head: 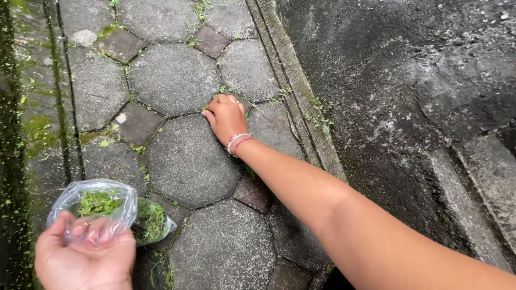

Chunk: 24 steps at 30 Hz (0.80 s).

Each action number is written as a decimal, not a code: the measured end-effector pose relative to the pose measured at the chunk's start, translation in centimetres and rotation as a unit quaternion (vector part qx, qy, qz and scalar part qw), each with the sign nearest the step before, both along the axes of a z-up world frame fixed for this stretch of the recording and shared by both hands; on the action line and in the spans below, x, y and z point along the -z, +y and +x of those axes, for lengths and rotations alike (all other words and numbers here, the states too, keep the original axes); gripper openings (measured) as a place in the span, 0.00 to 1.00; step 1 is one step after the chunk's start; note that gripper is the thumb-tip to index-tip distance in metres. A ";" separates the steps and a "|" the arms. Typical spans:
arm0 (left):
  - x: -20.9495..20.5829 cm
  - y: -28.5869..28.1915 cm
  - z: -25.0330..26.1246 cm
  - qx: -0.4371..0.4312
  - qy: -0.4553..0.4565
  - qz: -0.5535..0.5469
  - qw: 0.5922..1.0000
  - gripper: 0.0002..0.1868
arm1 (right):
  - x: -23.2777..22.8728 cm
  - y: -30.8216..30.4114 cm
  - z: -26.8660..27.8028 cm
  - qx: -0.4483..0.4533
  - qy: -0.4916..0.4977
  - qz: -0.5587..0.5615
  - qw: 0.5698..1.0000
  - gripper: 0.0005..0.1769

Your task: Picking small weeds from between paving stones and placing them into a plastic bag

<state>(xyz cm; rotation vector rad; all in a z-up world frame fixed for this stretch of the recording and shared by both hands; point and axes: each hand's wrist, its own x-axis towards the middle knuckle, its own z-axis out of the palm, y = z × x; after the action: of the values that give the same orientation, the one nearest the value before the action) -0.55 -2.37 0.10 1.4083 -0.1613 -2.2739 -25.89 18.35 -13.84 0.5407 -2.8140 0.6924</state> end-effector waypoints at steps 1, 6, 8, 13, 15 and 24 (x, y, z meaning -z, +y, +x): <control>-0.1 -0.1 0.1 -0.002 -0.001 -0.002 1.000 0.06 | 0.1 -0.1 0.1 -0.002 -0.001 -0.002 1.000 0.11; -0.6 0.3 -0.1 -0.001 0.002 0.000 1.000 0.04 | -0.3 -0.6 -0.2 0.023 -0.013 0.029 0.999 0.08; -0.6 0.3 -0.2 0.003 -0.003 -0.002 1.000 0.04 | -0.5 -1.0 -0.2 0.017 -0.003 0.039 0.999 0.07; -0.4 0.2 -0.5 0.021 -0.003 -0.014 1.000 0.04 | 0.2 -1.6 -0.5 -0.002 0.072 0.105 0.992 0.05; 0.2 -0.1 -0.2 0.028 0.021 0.000 0.999 0.04 | -0.3 -1.9 -0.1 -0.012 0.025 0.151 0.988 0.14; -3.0 1.9 -1.2 0.020 0.096 -0.012 0.995 0.04 | 5.5 0.0 -4.3 0.017 0.076 -0.054 0.995 0.12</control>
<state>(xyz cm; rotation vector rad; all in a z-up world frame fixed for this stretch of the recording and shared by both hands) -1.76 -0.46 3.11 1.1767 -0.1579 -2.4160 -30.24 18.39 -19.35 0.5015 -2.6210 0.7582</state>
